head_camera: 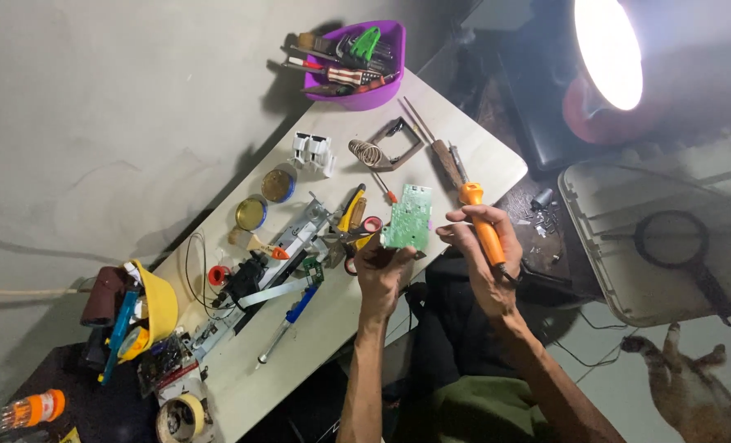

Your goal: A person is inspecting a circuit board and using a soldering iron to desolder components on a workbench.

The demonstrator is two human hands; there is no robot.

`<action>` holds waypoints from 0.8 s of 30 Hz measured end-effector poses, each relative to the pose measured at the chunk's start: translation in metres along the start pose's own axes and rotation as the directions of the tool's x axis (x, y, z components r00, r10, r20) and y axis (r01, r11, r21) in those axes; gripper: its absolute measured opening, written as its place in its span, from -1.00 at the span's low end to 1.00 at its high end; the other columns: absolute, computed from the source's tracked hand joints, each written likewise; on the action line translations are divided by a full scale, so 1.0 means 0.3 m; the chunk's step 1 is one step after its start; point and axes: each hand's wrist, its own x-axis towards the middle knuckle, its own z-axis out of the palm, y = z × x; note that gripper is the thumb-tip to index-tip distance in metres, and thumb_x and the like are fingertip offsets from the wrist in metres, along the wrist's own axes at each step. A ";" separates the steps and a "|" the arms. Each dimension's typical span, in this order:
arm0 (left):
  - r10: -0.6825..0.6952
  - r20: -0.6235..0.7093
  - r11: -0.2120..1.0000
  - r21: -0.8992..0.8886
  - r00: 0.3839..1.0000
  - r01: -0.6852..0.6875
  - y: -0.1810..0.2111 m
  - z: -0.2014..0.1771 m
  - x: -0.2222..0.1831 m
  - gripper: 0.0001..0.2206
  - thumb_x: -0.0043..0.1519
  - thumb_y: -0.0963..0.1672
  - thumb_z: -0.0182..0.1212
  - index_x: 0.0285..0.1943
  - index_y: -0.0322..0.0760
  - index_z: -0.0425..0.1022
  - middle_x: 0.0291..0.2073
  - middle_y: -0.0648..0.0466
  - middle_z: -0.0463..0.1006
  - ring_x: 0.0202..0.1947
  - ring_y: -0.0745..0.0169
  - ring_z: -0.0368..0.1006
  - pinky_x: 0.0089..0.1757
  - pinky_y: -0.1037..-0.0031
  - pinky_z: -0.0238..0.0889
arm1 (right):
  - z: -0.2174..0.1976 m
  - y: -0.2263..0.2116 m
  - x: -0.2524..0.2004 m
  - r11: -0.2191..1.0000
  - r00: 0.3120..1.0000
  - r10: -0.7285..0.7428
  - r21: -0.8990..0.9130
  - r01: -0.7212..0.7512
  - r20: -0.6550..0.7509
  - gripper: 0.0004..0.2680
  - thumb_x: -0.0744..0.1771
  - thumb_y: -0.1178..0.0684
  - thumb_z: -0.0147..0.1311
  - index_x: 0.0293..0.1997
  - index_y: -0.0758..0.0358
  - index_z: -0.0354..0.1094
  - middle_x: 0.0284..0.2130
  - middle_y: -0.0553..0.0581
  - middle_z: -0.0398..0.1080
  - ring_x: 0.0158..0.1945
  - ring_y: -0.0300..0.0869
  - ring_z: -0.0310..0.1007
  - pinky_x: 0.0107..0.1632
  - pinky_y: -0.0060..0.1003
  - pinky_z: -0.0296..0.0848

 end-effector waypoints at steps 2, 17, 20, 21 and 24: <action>0.001 0.037 1.000 0.017 0.999 -0.002 -0.101 -0.106 0.027 -0.70 0.07 -0.39 0.36 -0.01 -0.58 0.55 -0.37 -0.16 0.63 -0.37 0.17 0.58 -0.28 0.25 0.53 | -0.025 -0.003 0.000 0.997 0.998 -0.058 -0.044 0.058 -0.003 -0.83 0.38 0.29 0.06 0.08 0.48 0.29 -0.19 0.42 0.48 -0.22 0.01 0.62 -0.06 -0.08 0.65; -0.479 -0.211 0.847 -0.368 0.852 0.384 -0.014 -0.023 0.131 -0.81 0.33 -0.13 0.23 0.03 -0.35 0.56 -0.05 -0.11 0.59 -0.06 0.08 0.58 0.04 0.38 0.52 | -0.129 0.006 -0.060 0.979 0.987 -0.162 -0.127 0.161 0.004 -0.82 0.43 0.21 -0.09 0.12 0.49 0.28 -0.25 0.43 0.52 -0.26 -0.01 0.62 -0.11 -0.11 0.63; -0.593 -0.216 0.723 -0.568 0.776 0.394 0.042 -0.006 0.169 -0.76 0.32 -0.14 0.26 0.09 -0.38 0.49 0.05 -0.22 0.52 0.02 -0.03 0.54 0.05 0.41 0.51 | -0.118 -0.011 -0.057 0.975 0.984 -0.179 -0.128 0.179 0.011 -0.82 0.43 0.20 -0.09 0.12 0.49 0.27 -0.27 0.43 0.52 -0.28 -0.02 0.61 -0.12 -0.12 0.62; -0.647 -0.201 0.647 -0.656 0.736 0.390 0.066 0.004 0.178 -0.73 0.32 -0.14 0.26 0.12 -0.43 0.46 0.10 -0.29 0.48 0.04 -0.08 0.52 0.06 0.41 0.51 | -0.116 -0.017 -0.057 0.973 0.982 -0.187 -0.138 0.186 0.011 -0.82 0.43 0.20 -0.09 0.12 0.49 0.27 -0.28 0.44 0.52 -0.30 -0.02 0.61 -0.12 -0.13 0.62; -0.743 -0.094 0.439 -0.816 0.663 0.376 0.111 0.006 0.197 -0.64 0.30 -0.16 0.27 0.21 -0.52 0.35 0.18 -0.48 0.33 0.07 -0.15 0.49 0.06 0.35 0.51 | -0.103 -0.035 -0.059 0.970 0.983 -0.184 -0.162 0.180 -0.010 -0.83 0.44 0.19 -0.11 0.10 0.48 0.28 -0.29 0.42 0.53 -0.31 -0.04 0.60 -0.12 -0.13 0.61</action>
